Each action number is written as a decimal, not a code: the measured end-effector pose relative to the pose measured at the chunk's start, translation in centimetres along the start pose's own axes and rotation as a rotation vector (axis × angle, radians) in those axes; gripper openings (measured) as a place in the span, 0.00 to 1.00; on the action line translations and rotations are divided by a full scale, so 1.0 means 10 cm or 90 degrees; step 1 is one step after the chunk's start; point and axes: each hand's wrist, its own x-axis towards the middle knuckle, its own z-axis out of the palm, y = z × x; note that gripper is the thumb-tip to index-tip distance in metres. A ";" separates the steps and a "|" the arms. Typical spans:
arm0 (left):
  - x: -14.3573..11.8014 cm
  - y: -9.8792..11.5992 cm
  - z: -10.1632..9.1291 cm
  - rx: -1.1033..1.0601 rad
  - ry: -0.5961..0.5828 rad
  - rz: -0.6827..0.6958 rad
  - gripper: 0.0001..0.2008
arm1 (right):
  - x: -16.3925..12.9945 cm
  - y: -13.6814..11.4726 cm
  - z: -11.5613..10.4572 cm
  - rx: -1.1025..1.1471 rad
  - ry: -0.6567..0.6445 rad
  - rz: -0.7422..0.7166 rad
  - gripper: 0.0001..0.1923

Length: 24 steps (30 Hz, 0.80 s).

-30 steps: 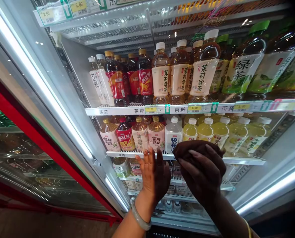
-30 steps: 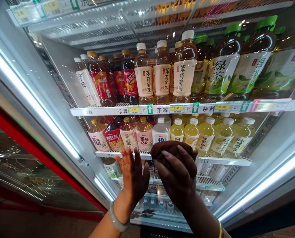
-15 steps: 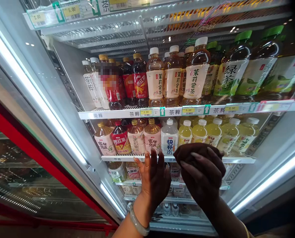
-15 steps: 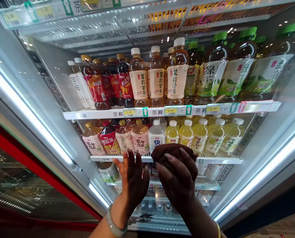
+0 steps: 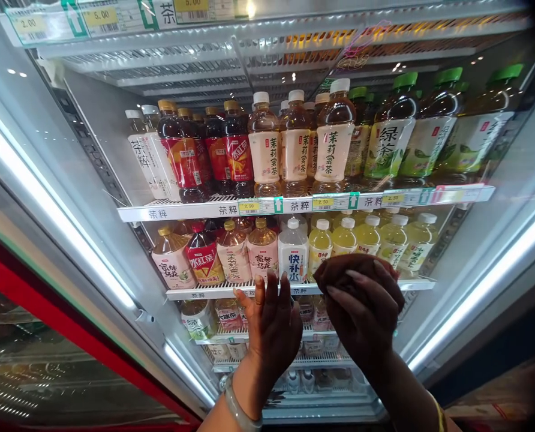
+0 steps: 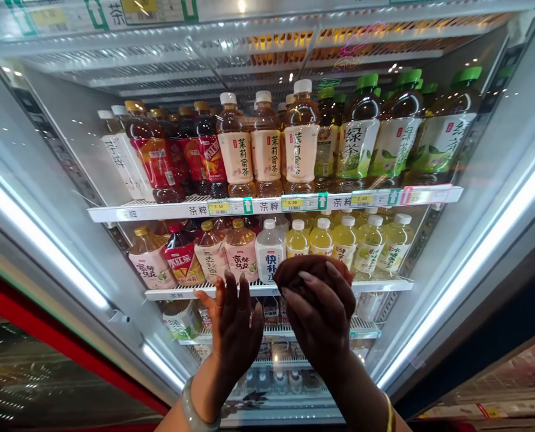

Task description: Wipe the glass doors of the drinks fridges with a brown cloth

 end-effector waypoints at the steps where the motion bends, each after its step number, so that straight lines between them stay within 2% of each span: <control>1: 0.02 0.02 0.00 -0.006 -0.002 0.002 0.38 | 0.07 -0.03 0.03 -0.003 0.011 0.005 0.12; 3: 0.05 0.07 0.00 -0.013 -0.004 0.017 0.38 | 0.13 -0.10 0.09 0.007 0.011 0.001 0.12; 6: 0.09 0.11 0.01 -0.014 0.003 0.035 0.37 | -0.03 -0.16 0.08 0.038 -0.036 -0.039 0.11; 10: 0.08 0.15 0.04 -0.003 -0.014 0.025 0.39 | -0.26 0.02 -0.12 0.037 -0.070 -0.050 0.12; 14: 0.09 0.26 0.08 -0.016 -0.013 0.022 0.40 | -0.07 0.21 -0.21 0.001 -0.017 -0.009 0.13; 18: 0.12 0.37 0.13 -0.011 -0.027 0.022 0.40 | 0.10 0.16 -0.13 0.012 0.004 0.002 0.14; 21: 0.13 0.41 0.16 0.006 -0.028 0.026 0.40 | -0.06 0.14 -0.15 0.033 -0.034 -0.034 0.14; 24: 0.12 0.44 0.19 0.016 -0.026 0.027 0.42 | -0.27 0.28 -0.30 0.030 -0.070 -0.059 0.15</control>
